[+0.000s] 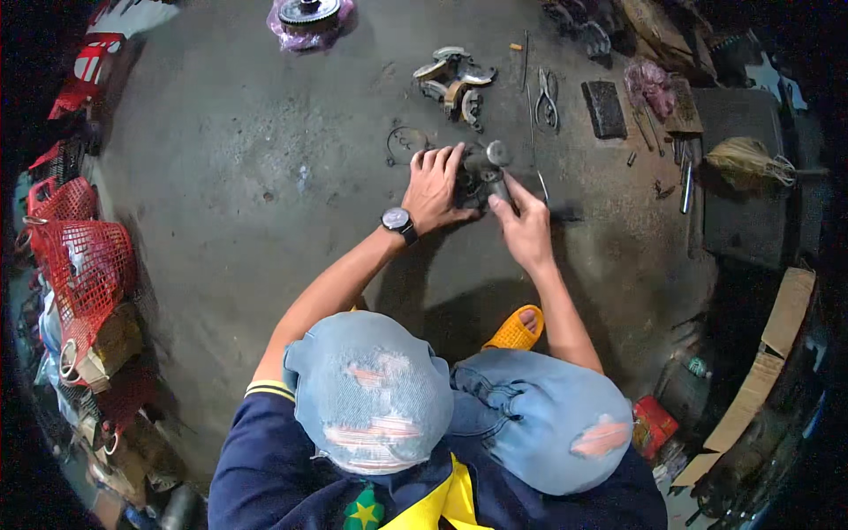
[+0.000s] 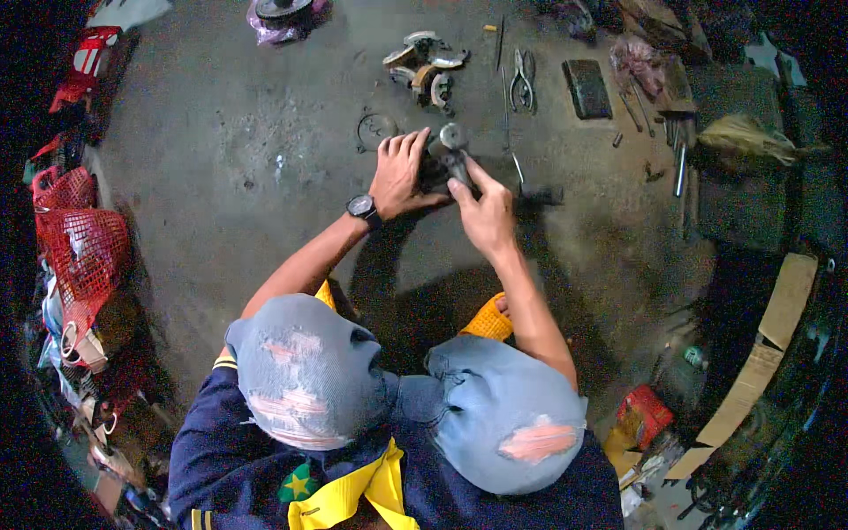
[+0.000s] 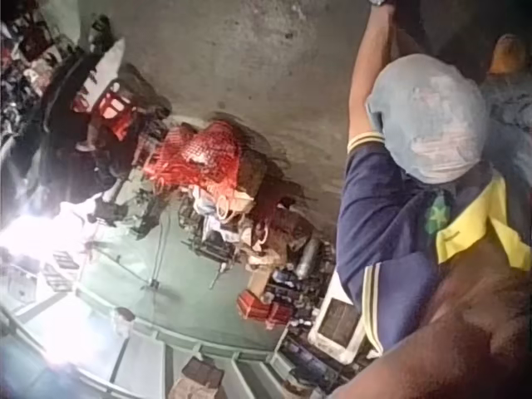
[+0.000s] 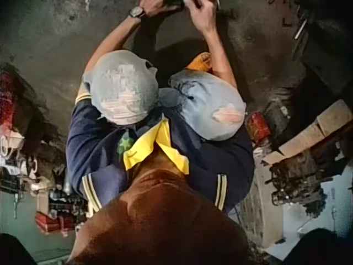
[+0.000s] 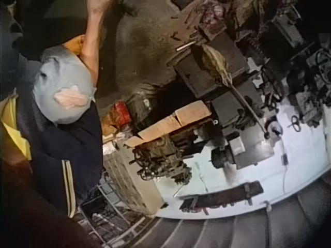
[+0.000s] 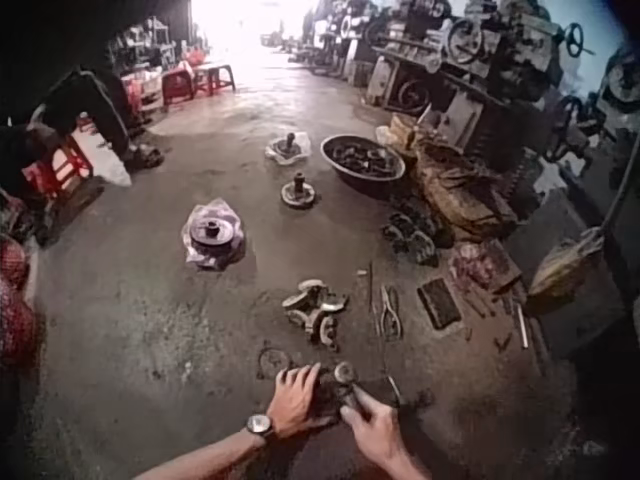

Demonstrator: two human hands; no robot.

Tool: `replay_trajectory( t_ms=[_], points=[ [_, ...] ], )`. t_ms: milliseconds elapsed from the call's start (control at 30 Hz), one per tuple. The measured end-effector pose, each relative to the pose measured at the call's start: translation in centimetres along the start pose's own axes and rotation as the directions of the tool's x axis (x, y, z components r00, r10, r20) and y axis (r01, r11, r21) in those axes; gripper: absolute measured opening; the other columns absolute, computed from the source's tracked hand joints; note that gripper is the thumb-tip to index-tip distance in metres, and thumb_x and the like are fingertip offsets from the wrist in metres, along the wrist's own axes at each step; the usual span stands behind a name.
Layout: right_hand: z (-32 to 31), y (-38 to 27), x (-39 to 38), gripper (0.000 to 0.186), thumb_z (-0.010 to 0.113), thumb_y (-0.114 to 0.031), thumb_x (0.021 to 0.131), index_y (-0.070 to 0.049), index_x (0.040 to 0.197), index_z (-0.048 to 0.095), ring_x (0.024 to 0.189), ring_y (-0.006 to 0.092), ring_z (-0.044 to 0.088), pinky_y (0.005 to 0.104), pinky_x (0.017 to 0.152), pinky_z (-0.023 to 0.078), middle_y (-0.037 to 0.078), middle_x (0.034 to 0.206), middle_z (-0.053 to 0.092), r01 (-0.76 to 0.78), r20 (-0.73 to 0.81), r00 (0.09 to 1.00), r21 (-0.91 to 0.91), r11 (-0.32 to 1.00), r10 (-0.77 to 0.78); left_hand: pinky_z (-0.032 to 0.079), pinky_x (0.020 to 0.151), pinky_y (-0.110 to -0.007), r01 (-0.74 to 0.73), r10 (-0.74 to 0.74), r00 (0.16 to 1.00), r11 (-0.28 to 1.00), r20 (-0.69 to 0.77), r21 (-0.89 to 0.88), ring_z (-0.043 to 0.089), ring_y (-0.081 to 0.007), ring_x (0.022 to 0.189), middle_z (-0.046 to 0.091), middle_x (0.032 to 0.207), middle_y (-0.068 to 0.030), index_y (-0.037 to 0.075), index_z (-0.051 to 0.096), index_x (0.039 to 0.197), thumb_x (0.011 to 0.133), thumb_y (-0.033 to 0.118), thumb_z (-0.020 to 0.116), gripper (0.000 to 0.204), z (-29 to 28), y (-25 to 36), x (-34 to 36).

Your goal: The person assembles and adjusts mechanical components on the floor, fitting curved shoes and metal rings onto a central hub by hand and using a hammer and pliers.

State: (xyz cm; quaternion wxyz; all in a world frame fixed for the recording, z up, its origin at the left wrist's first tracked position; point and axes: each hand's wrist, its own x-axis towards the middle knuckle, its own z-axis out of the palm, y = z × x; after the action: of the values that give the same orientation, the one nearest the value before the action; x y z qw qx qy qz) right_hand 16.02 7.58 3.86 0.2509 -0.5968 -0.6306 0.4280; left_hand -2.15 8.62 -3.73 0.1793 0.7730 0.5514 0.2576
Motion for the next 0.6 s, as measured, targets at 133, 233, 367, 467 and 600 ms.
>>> replay_trajectory(
  t_ms=[133, 233, 367, 467, 600],
  points=[
    [-0.8, -0.4, -0.6, 0.047, 0.06, -0.012, 0.09, 0.003, 0.134, 0.049, 0.062, 0.0045, 0.049, 0.0207, 0.051, 0.041, 0.003, 0.084, 0.061, -0.074, -0.054, 0.995, 0.137, 0.988, 0.082, 0.039, 0.093, -0.051, 0.09, -0.084, 0.993, 0.993, 0.087, -0.07, 0.052, -0.0354, 0.107, 0.056, 0.117, -0.0227, -0.004, 0.039, 0.137, 0.072, 0.051, 0.073, 0.092, -0.7, -0.4, 1.4],
    [-0.5, 0.0, -0.8, 0.048, 0.061, -0.013, 0.091, 0.0, 0.135, 0.049, 0.055, 0.0039, 0.047, 0.0206, 0.047, 0.039, -0.002, 0.076, 0.057, -0.114, -0.066, 0.989, 0.233, 0.966, 0.133, 0.044, 0.085, -0.047, 0.216, -0.213, 0.939, 0.976, 0.271, 0.02, 0.055, -0.0355, 0.105, 0.06, 0.112, -0.0222, 0.001, 0.057, 0.124, 0.076, 0.043, 0.072, 0.065, 0.5, -3.4, 4.0],
    [-0.7, -0.7, -1.4, 0.044, 0.06, -0.008, 0.088, 0.001, 0.13, 0.054, 0.064, 0.006, 0.051, 0.0239, 0.057, 0.045, 0.001, 0.086, 0.063, -0.321, -0.034, 0.937, 0.312, 0.894, 0.348, 0.051, 0.076, -0.04, 0.305, -0.291, 0.952, 0.859, 0.099, -0.411, 0.065, -0.0332, 0.084, 0.068, 0.089, -0.0204, 0.001, 0.071, 0.093, 0.078, 0.023, 0.07, 0.027, 0.1, -3.8, 4.3],
    [-1.7, -0.3, -2.1, 0.045, 0.061, -0.009, 0.088, -0.001, 0.131, 0.054, 0.057, 0.0043, 0.046, 0.0237, 0.049, 0.04, -0.002, 0.078, 0.059, -0.292, -0.077, 0.941, 0.312, 0.904, 0.331, 0.051, 0.059, -0.031, 0.455, -0.434, 0.882, 0.676, 0.187, -0.58, 0.063, -0.014, 0.061, 0.07, 0.075, -0.0106, -0.002, 0.072, 0.09, 0.078, 0.021, 0.074, 0.026, -3.9, -5.7, 5.1],
    [-0.5, 1.1, -1.9, 0.046, 0.062, -0.01, 0.088, -0.001, 0.132, 0.053, 0.057, 0.0054, 0.046, 0.0238, 0.049, 0.04, -0.001, 0.079, 0.06, -0.249, -0.079, 0.956, 0.281, 0.927, 0.281, 0.051, 0.07, -0.038, 0.331, -0.351, 0.932, 0.924, -0.085, -0.192, 0.066, -0.0261, 0.073, 0.068, 0.083, -0.0166, -0.001, 0.07, 0.092, 0.077, 0.025, 0.072, 0.029, -6.1, -9.4, 3.8]
  ],
)
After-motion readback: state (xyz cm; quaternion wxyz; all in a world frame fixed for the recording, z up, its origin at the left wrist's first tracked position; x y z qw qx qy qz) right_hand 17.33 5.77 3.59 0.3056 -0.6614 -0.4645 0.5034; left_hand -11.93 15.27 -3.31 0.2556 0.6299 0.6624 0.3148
